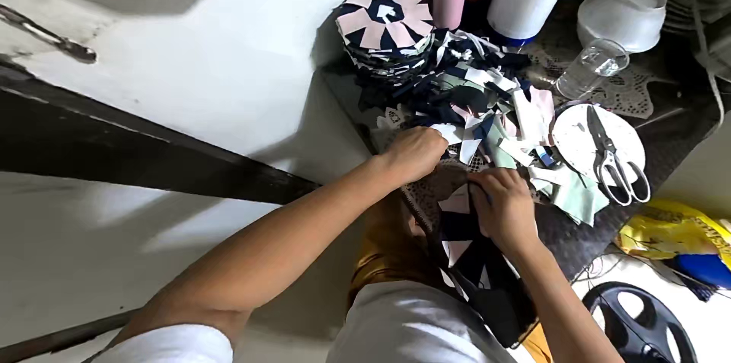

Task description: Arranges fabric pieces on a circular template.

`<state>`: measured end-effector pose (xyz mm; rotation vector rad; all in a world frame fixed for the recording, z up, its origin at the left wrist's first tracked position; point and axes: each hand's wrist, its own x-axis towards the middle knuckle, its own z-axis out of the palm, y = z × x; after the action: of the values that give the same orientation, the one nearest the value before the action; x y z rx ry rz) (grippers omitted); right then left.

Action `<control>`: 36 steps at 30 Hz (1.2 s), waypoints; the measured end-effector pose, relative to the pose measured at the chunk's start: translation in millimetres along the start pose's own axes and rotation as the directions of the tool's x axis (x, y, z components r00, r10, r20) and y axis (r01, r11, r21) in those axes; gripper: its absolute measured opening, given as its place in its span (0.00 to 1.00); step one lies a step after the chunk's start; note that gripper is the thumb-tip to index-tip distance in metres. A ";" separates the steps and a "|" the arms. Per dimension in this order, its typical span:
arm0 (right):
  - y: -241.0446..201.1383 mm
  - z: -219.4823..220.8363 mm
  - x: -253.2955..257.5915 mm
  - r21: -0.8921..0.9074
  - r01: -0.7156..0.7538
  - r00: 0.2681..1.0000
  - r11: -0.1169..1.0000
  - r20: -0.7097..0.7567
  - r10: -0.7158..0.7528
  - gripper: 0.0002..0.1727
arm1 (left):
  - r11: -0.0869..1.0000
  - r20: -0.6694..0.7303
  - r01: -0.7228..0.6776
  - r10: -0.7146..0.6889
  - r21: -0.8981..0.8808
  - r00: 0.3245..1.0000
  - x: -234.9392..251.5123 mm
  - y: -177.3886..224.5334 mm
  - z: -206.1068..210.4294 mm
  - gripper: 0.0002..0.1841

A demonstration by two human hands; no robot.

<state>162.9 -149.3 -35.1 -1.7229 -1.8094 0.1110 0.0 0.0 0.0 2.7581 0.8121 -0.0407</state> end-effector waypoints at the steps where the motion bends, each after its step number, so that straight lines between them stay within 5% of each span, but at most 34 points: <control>1: 4.2 10.1 3.7 -0.018 -0.003 1.000 1.000 0.017 0.004 0.12 | 1.000 0.005 0.004 -0.004 0.006 1.000 -0.3 1.1 -0.5 0.08; 13: 0.3 43.0 37.8 -0.142 0.221 0.973 0.965 -0.031 -0.227 0.13 | 0.856 -0.088 0.112 -0.180 -0.505 0.980 -4.6 -29.9 -10.5 0.04; 20: -14.7 53.7 30.4 -0.248 0.181 0.982 0.952 -0.010 -0.190 0.14 | 0.500 -0.162 0.037 -0.348 -0.865 0.923 -1.2 -59.2 -5.1 0.02; 24: -20.9 40.9 33.5 -0.016 0.025 0.997 1.000 -0.074 -0.027 0.14 | 0.252 -0.084 0.007 -0.349 -0.968 0.933 -4.2 -51.5 -13.1 0.07; 27: -23.1 18.9 38.0 0.271 -0.100 0.981 0.957 -0.134 0.141 0.16 | 0.176 -0.054 -0.003 -0.286 -0.984 0.957 -9.8 -36.0 -16.4 0.09; 31: -27.8 -7.5 43.3 0.624 -0.312 0.928 0.716 0.038 0.371 0.23 | 0.094 -0.021 -0.003 -0.195 -0.996 0.981 -9.2 -14.4 -17.2 0.11; 34: -27.2 -13.5 52.9 0.747 -0.447 0.857 0.492 0.200 0.475 0.11 | 0.087 -0.013 0.003 -0.182 -0.996 0.983 -4.1 -10.3 -9.9 0.11; 36: -22.6 -12.1 59.5 0.719 -0.471 0.848 0.510 0.211 0.486 0.05 | 0.159 -0.038 -0.004 -0.212 -0.987 0.977 -1.3 -11.3 -3.7 0.10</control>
<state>152.3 -101.8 7.6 -1.4954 -0.9432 0.9512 -7.3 9.5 1.0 1.3772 0.6651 0.5378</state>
